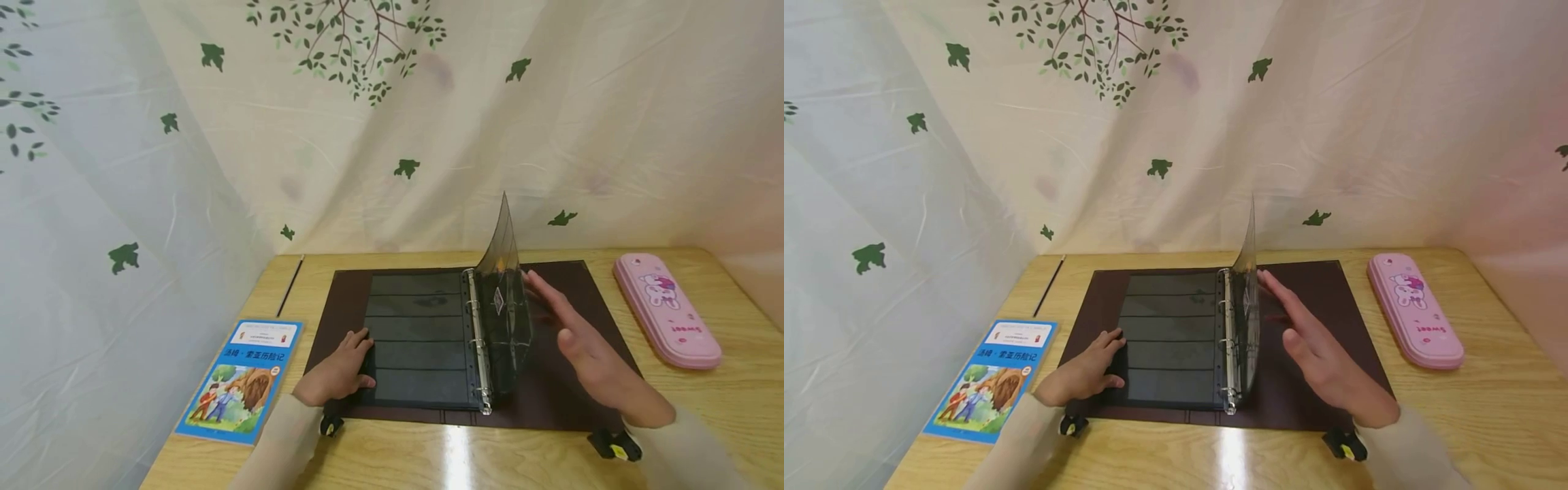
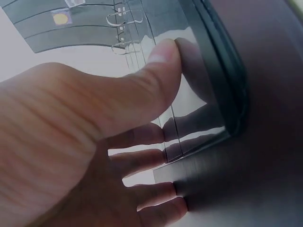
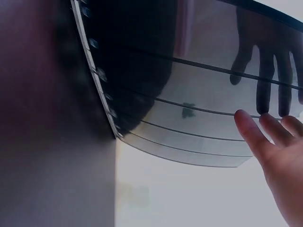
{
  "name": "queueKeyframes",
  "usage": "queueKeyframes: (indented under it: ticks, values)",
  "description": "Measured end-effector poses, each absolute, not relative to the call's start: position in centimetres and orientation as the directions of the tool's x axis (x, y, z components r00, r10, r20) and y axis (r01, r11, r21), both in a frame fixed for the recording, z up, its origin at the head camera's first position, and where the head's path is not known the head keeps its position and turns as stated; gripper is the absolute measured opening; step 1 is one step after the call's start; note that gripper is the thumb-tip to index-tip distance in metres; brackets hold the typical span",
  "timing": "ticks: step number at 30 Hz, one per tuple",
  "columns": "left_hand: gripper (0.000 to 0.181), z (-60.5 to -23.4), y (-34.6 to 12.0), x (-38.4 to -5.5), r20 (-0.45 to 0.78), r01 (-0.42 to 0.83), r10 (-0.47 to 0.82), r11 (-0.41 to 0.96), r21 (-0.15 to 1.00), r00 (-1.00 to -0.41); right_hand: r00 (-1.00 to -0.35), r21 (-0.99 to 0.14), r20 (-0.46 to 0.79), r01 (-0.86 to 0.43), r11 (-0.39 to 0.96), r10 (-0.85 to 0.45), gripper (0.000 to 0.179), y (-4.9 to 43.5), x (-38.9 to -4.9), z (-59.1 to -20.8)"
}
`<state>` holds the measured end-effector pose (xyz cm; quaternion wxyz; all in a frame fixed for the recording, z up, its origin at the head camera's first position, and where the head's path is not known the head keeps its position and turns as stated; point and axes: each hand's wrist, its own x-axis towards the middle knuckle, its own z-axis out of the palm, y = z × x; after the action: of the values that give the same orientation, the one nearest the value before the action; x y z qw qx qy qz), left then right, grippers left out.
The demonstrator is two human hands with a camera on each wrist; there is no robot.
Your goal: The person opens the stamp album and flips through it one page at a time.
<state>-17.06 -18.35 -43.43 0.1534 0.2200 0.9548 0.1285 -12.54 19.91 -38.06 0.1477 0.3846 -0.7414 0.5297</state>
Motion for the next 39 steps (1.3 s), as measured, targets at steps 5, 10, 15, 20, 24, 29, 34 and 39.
queueKeyframes:
  ticks: [5, 10, 15, 20, 24, 29, 34, 39]
  values:
    - [0.066, -43.4, -19.1, -17.4, -0.203, 0.395, 0.484, 0.846, 0.359, -0.851, -0.677, -0.703, 0.542, -0.690, 0.172, -0.498, 0.052, 18.7, -12.4, -39.6]
    - [0.056, -42.7, -20.4, -17.8, -0.067, 0.386, 0.463, 0.803, 0.454, -0.884, -0.715, -0.747, 0.370, -0.608, 0.268, -0.593, 0.051, 17.6, -12.2, -41.1]
    - [0.051, -41.2, -20.5, -18.3, 0.070, 0.382, 0.410, 0.757, 0.530, -0.909, -0.769, -0.755, 0.143, -0.492, 0.434, -0.623, 0.044, 16.7, -12.1, -42.4]
    - [0.057, -40.6, -19.5, -18.3, 0.052, 0.368, 0.414, 0.739, 0.564, -0.909, -0.763, -0.726, 0.065, -0.478, 0.494, -0.643, 0.049, 15.8, -12.2, -43.2]
    - [0.065, -41.5, -18.4, -17.9, -0.057, 0.362, 0.449, 0.784, 0.504, -0.892, -0.754, -0.685, 0.038, -0.498, 0.532, -0.656, 0.048, 15.1, -12.2, -43.1]
    - [0.075, -43.0, -17.0, -17.2, -0.221, 0.333, 0.435, 0.862, 0.382, -0.873, -0.748, -0.622, 0.037, -0.536, 0.571, -0.663, 0.042, 14.9, -12.2, -43.0]
    - [0.080, -43.5, -15.8, -16.7, -0.274, 0.324, 0.396, 0.906, 0.273, -0.877, -0.745, -0.610, 0.075, -0.560, 0.560, -0.663, 0.047, 15.5, -12.6, -43.2]
    - [0.080, -43.5, -15.5, -16.5, -0.273, 0.324, 0.382, 0.917, 0.234, -0.883, -0.822, -0.663, 0.028, -0.441, 0.605, -0.569, 0.065, 16.5, -13.3, -43.5]
